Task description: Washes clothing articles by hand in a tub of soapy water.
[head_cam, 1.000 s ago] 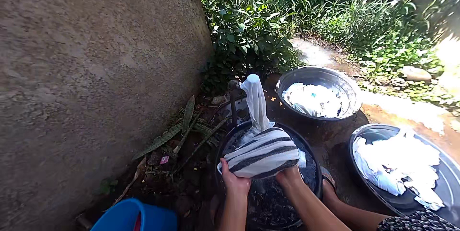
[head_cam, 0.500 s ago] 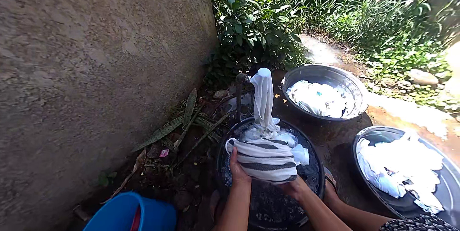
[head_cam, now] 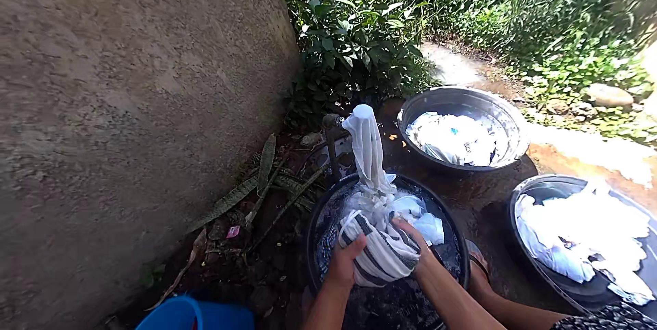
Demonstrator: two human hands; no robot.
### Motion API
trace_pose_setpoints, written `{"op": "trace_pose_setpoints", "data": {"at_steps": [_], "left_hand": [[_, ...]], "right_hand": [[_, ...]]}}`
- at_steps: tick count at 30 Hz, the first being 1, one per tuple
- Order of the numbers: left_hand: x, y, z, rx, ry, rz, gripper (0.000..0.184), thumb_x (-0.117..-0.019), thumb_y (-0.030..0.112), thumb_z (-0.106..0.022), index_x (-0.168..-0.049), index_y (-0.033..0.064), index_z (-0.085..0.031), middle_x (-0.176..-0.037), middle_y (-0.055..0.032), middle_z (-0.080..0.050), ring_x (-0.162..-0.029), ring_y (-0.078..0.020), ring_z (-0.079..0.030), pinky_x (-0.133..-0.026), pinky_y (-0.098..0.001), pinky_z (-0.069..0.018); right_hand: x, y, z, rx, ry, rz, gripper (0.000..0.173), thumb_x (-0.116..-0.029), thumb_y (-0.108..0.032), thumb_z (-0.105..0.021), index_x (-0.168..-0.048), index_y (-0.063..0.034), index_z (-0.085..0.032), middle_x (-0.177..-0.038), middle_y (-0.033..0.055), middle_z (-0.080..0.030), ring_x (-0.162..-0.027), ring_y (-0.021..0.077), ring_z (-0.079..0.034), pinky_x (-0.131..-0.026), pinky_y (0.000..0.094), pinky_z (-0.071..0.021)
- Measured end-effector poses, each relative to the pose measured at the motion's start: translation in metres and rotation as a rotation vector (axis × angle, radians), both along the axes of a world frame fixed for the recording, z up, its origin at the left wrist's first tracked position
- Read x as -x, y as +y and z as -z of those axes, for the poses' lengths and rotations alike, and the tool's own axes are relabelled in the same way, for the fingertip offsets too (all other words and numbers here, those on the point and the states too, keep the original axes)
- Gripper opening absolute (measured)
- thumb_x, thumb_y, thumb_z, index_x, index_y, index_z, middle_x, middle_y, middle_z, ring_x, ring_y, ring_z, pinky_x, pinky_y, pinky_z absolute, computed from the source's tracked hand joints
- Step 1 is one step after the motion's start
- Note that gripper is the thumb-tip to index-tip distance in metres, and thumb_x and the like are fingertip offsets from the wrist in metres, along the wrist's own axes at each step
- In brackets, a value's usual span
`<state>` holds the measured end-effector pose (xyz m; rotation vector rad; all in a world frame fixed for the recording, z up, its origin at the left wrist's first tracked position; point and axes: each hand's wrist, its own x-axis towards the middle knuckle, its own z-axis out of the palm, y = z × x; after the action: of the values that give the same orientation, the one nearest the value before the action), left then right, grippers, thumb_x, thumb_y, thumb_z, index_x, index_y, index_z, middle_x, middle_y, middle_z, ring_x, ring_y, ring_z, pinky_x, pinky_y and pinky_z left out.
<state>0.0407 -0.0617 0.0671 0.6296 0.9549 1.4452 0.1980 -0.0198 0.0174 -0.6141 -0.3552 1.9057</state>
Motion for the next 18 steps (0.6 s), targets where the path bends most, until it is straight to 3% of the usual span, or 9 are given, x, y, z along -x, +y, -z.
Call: {"op": "trace_pose_setpoints", "data": {"at_steps": [1,2,3,6,8,11,15,18], "left_hand": [[0.003,0.004,-0.006,0.032,-0.047,-0.075,0.037,-0.0957,0.023,-0.059,-0.124,0.0019,-0.051,-0.095,-0.0031,-0.075,-0.087,-0.0098,-0.074,-0.081,-0.0299,-0.0633],[0.006,0.011,-0.01,0.054,-0.1,-0.129,0.028,-0.1066,0.023,-0.043,-0.125,0.004,-0.052,-0.096,-0.0036,-0.074,-0.089,-0.0104,-0.074,-0.082,-0.0311,-0.0632],[0.009,0.019,-0.013,0.09,-0.149,-0.166,0.032,-0.1115,0.027,-0.034,-0.123,0.0063,-0.055,-0.097,-0.0043,-0.074,-0.089,-0.0114,-0.073,-0.081,-0.0325,-0.0629],[0.017,0.041,-0.018,0.225,-0.209,-0.16,0.041,-0.1122,0.035,-0.031,-0.126,0.0066,-0.057,-0.102,-0.009,-0.071,-0.094,-0.0168,-0.072,-0.082,-0.0377,-0.0617],[0.017,0.052,-0.027,0.295,-0.179,-0.093,0.041,-0.1119,0.036,-0.032,-0.124,0.0065,-0.057,-0.098,-0.0092,-0.071,-0.09,-0.0167,-0.071,-0.079,-0.0366,-0.0614],[0.015,0.06,-0.037,0.351,-0.104,0.037,0.041,-0.1127,0.034,-0.029,-0.117,0.0066,-0.059,-0.088,-0.0056,-0.069,-0.079,-0.0115,-0.07,-0.071,-0.0288,-0.0595],[0.013,0.069,-0.039,0.389,-0.045,0.307,0.035,-0.1132,0.021,-0.027,-0.116,0.0062,-0.058,-0.085,-0.0021,-0.069,-0.078,-0.0063,-0.069,-0.071,-0.0229,-0.0589],[0.012,0.072,-0.03,0.395,0.124,0.584,0.03,-0.1112,0.018,-0.033,-0.111,0.007,-0.062,-0.084,0.0013,-0.069,-0.077,-0.0039,-0.067,-0.072,-0.0219,-0.0574]], "right_hand": [[0.003,0.001,-0.013,0.01,-0.164,0.132,0.014,-0.0963,-0.006,-0.049,-0.1,-0.0082,-0.063,-0.085,0.0022,-0.073,-0.08,0.008,-0.071,-0.073,0.0267,-0.0609],[0.004,0.001,-0.024,-0.042,-0.329,0.217,0.017,-0.0886,0.001,-0.055,-0.103,-0.0048,-0.062,-0.086,0.0021,-0.071,-0.08,0.0071,-0.07,-0.074,0.0261,-0.0603],[0.002,0.001,-0.034,-0.168,-0.489,0.26,0.023,-0.0807,0.002,-0.061,-0.103,-0.0019,-0.063,-0.089,0.0013,-0.071,-0.084,0.0057,-0.069,-0.077,0.0249,-0.0594],[0.0,0.002,-0.058,-0.758,-0.92,0.293,0.033,-0.0699,-0.019,-0.077,-0.095,0.0022,-0.073,-0.101,0.0056,-0.068,-0.105,0.0071,-0.06,-0.095,0.0235,-0.049],[0.005,-0.002,-0.071,-1.038,-1.096,0.323,0.035,-0.0729,-0.032,-0.078,-0.087,-0.0014,-0.071,-0.097,0.0118,-0.066,-0.105,0.0169,-0.058,-0.096,0.0294,-0.045],[0.016,-0.015,-0.087,-1.312,-1.297,0.369,0.031,-0.0781,-0.042,-0.073,-0.08,-0.0127,-0.066,-0.088,0.0093,-0.063,-0.096,0.0244,-0.058,-0.089,0.0358,-0.0442],[0.029,-0.028,-0.096,-1.61,-1.451,0.358,0.016,-0.0774,-0.037,-0.066,-0.076,-0.0217,-0.063,-0.077,0.0017,-0.06,-0.081,0.025,-0.057,-0.068,0.0393,-0.0444],[0.036,-0.04,-0.092,-1.772,-1.525,0.185,0.008,-0.0822,-0.029,-0.063,-0.077,-0.0231,-0.065,-0.078,-0.0013,-0.06,-0.078,0.0216,-0.056,-0.062,0.0368,-0.0401]]}}
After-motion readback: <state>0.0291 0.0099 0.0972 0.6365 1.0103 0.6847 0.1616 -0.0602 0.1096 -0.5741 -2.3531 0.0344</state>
